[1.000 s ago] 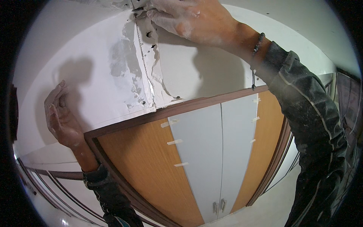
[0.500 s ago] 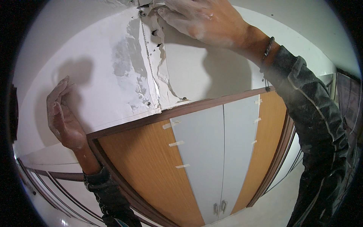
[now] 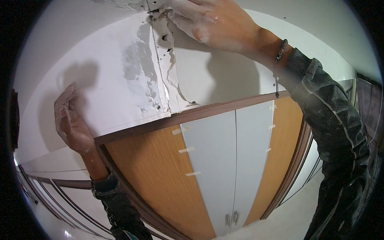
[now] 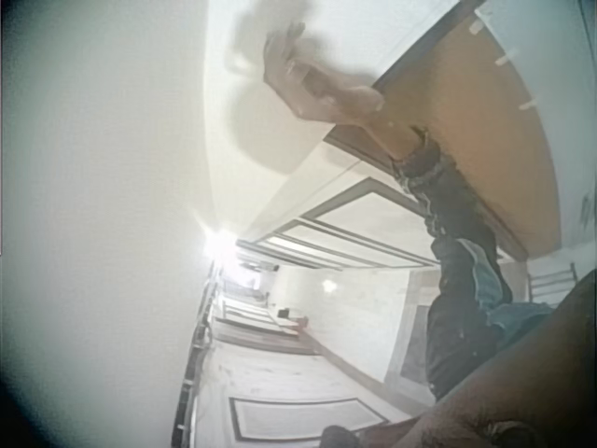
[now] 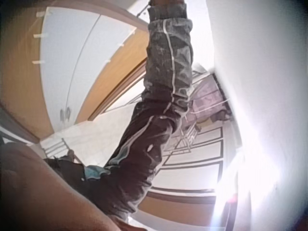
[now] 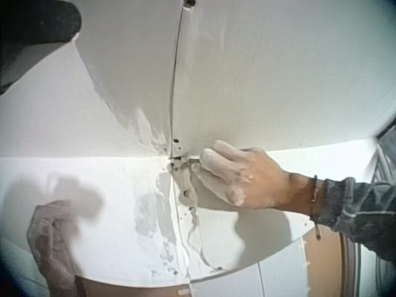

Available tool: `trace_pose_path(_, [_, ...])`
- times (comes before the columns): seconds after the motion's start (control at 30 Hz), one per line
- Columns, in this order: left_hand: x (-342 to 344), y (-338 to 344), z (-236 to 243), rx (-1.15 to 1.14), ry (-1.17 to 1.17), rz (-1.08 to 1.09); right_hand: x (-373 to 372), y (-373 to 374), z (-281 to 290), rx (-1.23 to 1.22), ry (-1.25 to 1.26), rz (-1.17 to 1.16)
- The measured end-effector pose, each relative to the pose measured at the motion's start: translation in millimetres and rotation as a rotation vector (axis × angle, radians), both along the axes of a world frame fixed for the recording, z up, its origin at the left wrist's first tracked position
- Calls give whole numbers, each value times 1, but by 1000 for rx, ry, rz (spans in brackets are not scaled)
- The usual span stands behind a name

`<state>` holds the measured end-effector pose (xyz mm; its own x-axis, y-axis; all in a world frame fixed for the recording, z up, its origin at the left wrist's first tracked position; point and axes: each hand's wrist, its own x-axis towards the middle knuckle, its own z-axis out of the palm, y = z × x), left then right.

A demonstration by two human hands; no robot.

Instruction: The person applies putty along a crack in the ceiling above a doorway using a small metal scraper and smooths the material by hand.

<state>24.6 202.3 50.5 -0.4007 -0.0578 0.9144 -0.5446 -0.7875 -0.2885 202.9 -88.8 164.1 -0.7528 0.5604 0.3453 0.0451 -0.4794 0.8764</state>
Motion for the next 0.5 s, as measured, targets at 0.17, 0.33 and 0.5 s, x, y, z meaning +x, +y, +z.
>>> trace_pose_path(0.17, [0, -8, 0, -6, 55, 110, 5, 0, 4, -25, -71, 33])
trace_pose_path(0.33, [-1, -11, 0, 30, 59, 134, 4, 10, 9, 6, -20, 86])
trace_pose_path(0.5, [5, 0, 1, 23, 24, 116, 9, 11, 8, 19, -27, 100])
